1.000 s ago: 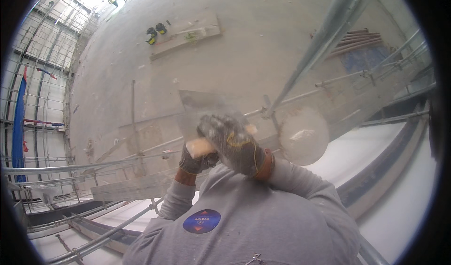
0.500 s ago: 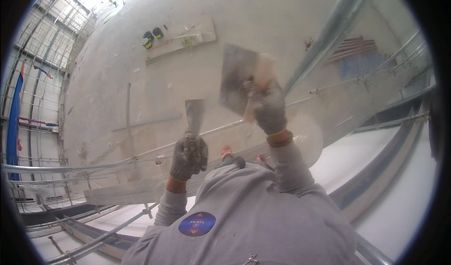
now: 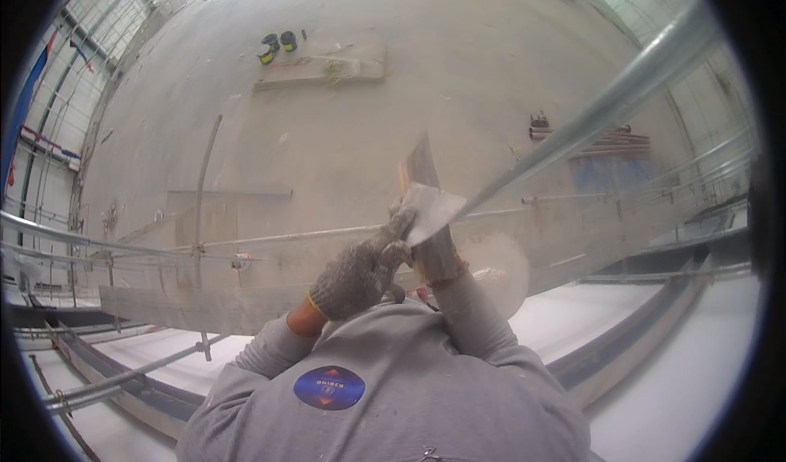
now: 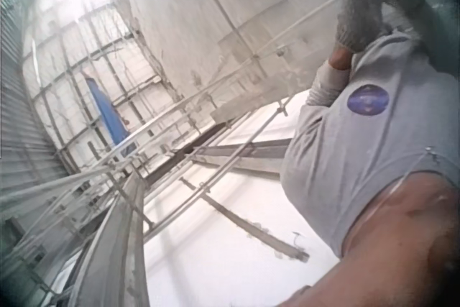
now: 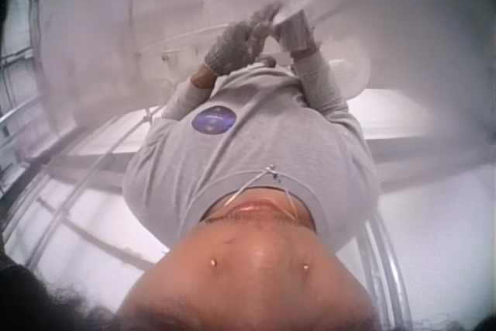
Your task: The person applies plaster to a ceiling using a hawk and trowel. They scoop plaster from the hawk and spread it onto the ceiling surface in smooth, sweeping motions, working around metal pipes and electrical fixtures.
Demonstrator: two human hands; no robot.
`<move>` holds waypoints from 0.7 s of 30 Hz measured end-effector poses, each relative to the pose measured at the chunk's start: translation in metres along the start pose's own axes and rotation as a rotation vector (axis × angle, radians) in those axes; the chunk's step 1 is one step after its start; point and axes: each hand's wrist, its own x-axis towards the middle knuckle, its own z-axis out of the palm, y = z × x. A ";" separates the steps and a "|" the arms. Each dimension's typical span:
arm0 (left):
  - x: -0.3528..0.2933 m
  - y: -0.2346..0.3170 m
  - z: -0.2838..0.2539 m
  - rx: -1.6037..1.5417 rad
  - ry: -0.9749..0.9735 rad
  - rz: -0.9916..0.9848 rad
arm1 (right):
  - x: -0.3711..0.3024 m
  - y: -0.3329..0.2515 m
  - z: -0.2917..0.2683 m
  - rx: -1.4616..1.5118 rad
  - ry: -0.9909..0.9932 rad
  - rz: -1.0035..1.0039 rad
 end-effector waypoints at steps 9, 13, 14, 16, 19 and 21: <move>0.021 -0.034 -0.030 0.326 0.328 -0.105 | -0.086 -0.031 -0.016 -0.919 0.470 -0.303; 0.021 -0.051 -0.011 0.597 0.486 0.074 | -0.070 -0.043 -0.040 -0.164 0.332 -0.507; 0.018 -0.052 -0.004 0.645 0.506 0.100 | -0.062 -0.041 -0.040 -0.159 0.279 -0.549; 0.013 -0.050 0.011 0.666 0.527 0.111 | -0.038 -0.027 -0.033 -0.148 0.210 -0.598; 0.008 -0.055 0.022 0.646 0.510 0.144 | -0.022 -0.013 0.006 -0.174 0.231 -0.477; 0.007 -0.069 0.022 0.541 0.454 0.176 | -0.026 0.002 0.020 -0.239 0.213 -0.500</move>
